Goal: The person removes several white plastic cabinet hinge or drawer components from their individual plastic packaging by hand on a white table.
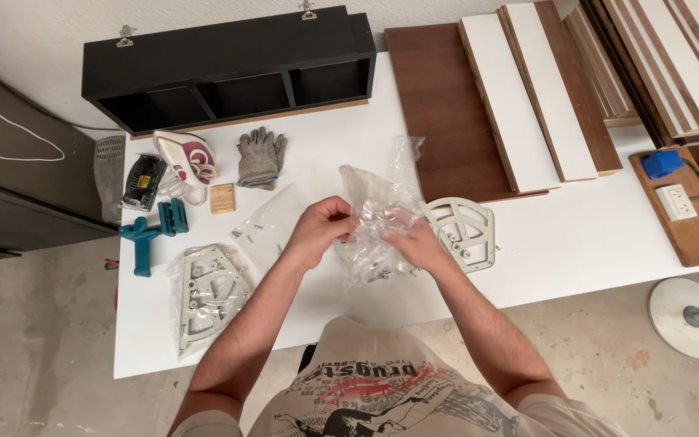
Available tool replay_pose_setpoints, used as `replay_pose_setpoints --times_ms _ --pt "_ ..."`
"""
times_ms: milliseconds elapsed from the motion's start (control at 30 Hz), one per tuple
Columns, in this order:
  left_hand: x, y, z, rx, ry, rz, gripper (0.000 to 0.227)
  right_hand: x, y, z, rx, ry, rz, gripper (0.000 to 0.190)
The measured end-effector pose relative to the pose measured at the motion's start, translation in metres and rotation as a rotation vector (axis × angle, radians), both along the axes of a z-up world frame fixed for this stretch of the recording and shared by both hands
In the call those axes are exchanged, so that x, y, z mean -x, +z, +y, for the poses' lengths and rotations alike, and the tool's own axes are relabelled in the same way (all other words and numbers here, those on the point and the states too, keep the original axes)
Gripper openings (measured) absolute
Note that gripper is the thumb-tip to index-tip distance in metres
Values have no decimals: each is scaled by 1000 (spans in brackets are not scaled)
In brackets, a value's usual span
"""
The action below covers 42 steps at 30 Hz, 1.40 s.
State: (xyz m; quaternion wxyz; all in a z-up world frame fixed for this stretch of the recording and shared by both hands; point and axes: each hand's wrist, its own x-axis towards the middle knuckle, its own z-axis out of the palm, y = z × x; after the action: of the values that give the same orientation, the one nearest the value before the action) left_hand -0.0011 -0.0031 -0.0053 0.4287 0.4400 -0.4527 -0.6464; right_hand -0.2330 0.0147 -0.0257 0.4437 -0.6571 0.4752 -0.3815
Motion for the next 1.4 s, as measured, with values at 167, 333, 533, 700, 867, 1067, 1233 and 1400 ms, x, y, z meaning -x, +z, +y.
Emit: replay_pose_setpoints --times_ms 167,333,533,700,867,1067,1233,1400 --pt "4 -7 5 22 -55 13 12 -16 12 3 -14 13 -204 15" --pt "-3 -11 1 46 -86 88 7 -1 -3 3 -152 -35 -285 15" --pt "-21 23 0 102 53 -1 4 37 -36 -6 -175 -114 -276 19" --pt "-34 35 1 352 93 -576 12 41 -54 -23 210 -26 -63 15" --pt "-23 9 2 578 106 -875 19 33 -1 6 432 -270 -139 27" --pt "2 7 15 575 -15 -536 13 -34 -52 4 -374 -182 -693 21" --pt "0 -1 16 534 19 -464 8 -46 -77 -21 -559 -112 -582 25" --pt "15 -14 21 1017 -20 -766 14 -52 -67 -48 -333 4 -80 35"
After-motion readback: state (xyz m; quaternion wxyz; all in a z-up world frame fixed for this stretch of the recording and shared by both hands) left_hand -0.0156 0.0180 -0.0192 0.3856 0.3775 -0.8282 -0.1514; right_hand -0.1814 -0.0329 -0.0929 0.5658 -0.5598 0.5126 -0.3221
